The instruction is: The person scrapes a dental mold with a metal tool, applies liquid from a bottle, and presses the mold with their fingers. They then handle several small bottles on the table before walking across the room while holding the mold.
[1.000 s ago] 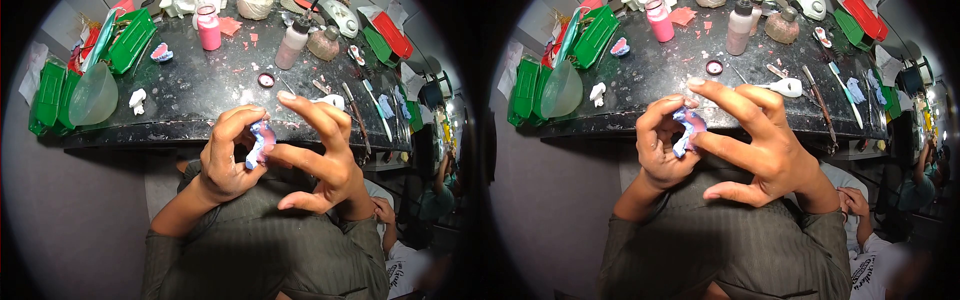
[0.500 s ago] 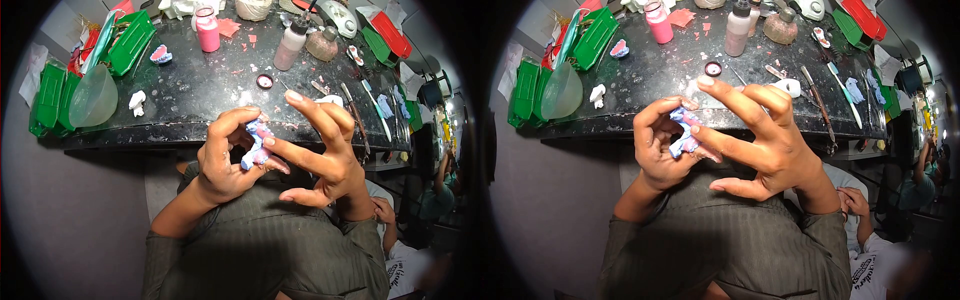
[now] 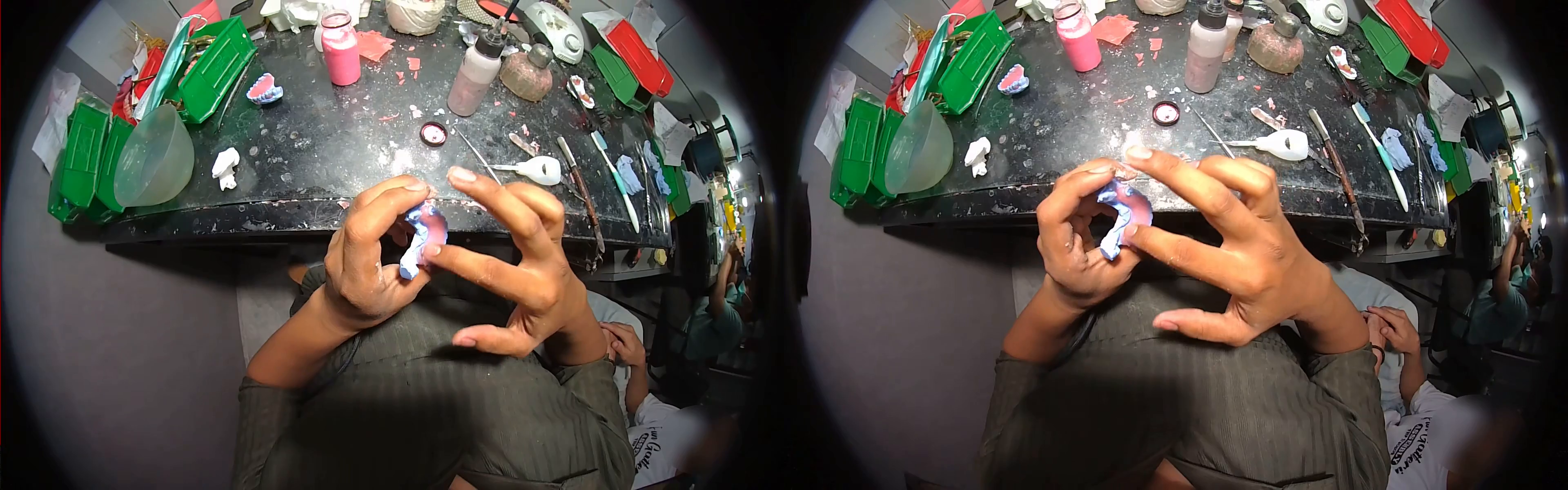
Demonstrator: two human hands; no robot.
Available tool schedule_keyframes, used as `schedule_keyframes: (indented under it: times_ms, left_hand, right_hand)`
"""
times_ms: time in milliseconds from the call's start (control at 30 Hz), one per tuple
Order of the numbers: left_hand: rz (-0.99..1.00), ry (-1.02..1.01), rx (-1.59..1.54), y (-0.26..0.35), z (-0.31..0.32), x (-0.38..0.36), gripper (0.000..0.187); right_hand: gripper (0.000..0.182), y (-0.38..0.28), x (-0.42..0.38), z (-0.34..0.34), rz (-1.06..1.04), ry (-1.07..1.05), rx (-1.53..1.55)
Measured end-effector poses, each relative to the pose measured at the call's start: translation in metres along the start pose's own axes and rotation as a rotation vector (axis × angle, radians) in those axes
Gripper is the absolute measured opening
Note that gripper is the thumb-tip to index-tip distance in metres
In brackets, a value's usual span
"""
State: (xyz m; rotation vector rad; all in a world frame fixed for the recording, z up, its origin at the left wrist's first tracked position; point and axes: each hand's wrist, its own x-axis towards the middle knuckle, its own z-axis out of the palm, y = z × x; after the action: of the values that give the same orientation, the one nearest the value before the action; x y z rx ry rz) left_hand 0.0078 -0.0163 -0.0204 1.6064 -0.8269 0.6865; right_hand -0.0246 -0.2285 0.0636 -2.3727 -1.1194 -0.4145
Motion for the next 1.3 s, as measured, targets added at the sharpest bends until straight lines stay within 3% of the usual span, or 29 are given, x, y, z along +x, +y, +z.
schedule_keyframes:
  times_ms: [300,500,700,767,867,1300]
  left_hand:
    - [0.2,0.057,0.146,-0.006,0.003,0.011,0.054]
    - [0.279,0.074,0.25,-0.005,0.002,0.014,0.05]
    - [0.252,0.079,0.232,-0.005,0.002,0.008,0.054]
    - [-0.089,0.059,-0.126,0.003,0.001,0.0,0.075]
    - [-0.105,0.036,-0.187,0.004,0.001,0.001,0.083]
    - [-0.122,0.061,-0.143,0.003,-0.002,0.002,0.072]
  right_hand:
    - [0.053,-0.002,0.0,0.005,0.013,0.07,0.005]
    - [0.059,0.0,-0.001,0.005,0.011,0.057,-0.027]
    - [0.059,-0.003,-0.004,0.005,0.01,0.053,0.04]
    - [0.061,0.003,-0.002,0.003,0.029,0.089,-0.038]
    - [0.063,0.006,-0.003,0.006,0.035,0.117,-0.096]
    - [0.066,-0.001,0.0,0.004,0.027,0.072,-0.071]
